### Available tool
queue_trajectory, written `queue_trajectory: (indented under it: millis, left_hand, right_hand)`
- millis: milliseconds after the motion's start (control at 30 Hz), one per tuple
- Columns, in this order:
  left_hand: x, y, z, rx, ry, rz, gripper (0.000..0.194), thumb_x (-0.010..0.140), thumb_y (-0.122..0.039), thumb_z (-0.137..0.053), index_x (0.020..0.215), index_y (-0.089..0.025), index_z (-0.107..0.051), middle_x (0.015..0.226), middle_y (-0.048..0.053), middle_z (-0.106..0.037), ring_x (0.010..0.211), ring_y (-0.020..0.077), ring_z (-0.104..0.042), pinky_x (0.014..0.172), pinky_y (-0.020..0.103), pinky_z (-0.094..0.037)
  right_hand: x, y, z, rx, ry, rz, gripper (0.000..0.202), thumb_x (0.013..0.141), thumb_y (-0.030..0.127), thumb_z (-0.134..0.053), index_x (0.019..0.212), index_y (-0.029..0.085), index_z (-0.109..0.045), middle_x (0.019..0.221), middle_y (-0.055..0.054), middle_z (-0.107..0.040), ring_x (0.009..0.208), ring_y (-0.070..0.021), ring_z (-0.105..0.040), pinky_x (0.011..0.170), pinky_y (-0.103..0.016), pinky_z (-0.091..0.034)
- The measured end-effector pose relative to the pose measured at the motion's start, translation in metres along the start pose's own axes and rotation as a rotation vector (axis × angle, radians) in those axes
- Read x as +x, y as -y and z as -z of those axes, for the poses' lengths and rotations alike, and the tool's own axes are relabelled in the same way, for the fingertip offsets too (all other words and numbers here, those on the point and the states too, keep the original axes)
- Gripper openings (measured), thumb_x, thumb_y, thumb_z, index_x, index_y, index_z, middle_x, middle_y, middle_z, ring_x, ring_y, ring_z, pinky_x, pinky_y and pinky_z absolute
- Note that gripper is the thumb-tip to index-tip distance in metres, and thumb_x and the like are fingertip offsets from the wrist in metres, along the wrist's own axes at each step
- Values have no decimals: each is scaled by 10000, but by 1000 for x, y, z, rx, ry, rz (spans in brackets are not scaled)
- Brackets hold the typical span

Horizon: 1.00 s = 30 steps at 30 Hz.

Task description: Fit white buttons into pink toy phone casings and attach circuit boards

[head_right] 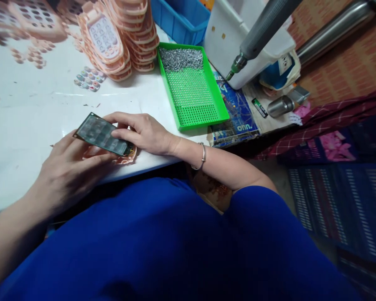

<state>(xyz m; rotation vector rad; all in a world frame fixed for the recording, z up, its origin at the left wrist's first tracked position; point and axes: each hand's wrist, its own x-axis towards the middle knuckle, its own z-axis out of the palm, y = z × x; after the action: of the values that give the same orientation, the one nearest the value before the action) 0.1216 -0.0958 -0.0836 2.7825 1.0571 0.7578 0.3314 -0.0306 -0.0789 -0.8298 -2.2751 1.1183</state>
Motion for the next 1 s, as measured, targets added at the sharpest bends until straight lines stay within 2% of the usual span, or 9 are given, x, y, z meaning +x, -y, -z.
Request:
queue_trajectory:
  millis: [133, 233, 400, 600, 867, 1000]
  left_hand:
    - [0, -2, 0, 19, -10, 0, 176, 871, -135, -558, 1003, -209, -648, 1048, 104, -584, 1069, 271, -501, 936, 532, -466]
    - [1, 0, -1, 24, -24, -35, 168, 875, -150, -554, 1012, -195, -640, 1041, 117, -565, 1051, 284, -495, 892, 531, -481]
    - [2, 4, -4, -1, -69, -88, 147, 893, -177, -523, 995, -172, -630, 922, 104, -538, 890, 261, -507, 782, 502, -497]
    - [1, 3, -4, -17, -82, -85, 154, 868, -152, -565, 1013, -168, -614, 1041, 135, -562, 1006, 293, -505, 846, 545, -485]
    - [1, 4, -5, 6, -61, -73, 138, 881, -172, -549, 980, -172, -644, 975, 117, -560, 940, 267, -508, 835, 544, -497]
    - [2, 4, -4, 5, -62, -82, 134, 859, -151, -576, 975, -149, -644, 940, 131, -565, 890, 278, -505, 783, 561, -507]
  right_hand:
    - [-3, 0, -1, -19, -13, 61, 301, 956, 288, -441, 1198, 132, -532, 1066, -39, -616, 963, -121, -544, 892, -261, -429]
    - [-2, -2, 0, 20, 28, 32, 307, 975, 265, -381, 1220, 112, -487, 1024, -33, -600, 917, -107, -528, 875, -268, -439]
    - [2, -7, 3, 153, 117, 41, 303, 990, 252, -346, 1216, 75, -443, 967, -31, -570, 849, -86, -483, 814, -254, -455]
    - [2, -5, 2, 124, 141, 22, 325, 1007, 227, -266, 1280, 82, -369, 995, -26, -546, 857, -71, -476, 832, -247, -450]
    - [-2, 0, -1, 13, 39, 29, 321, 994, 243, -283, 1240, 73, -402, 1028, -44, -551, 909, -101, -484, 854, -272, -431]
    - [-3, 2, -3, 27, -19, 17, 298, 974, 222, -347, 1205, 68, -456, 967, -21, -559, 864, -87, -491, 852, -249, -422]
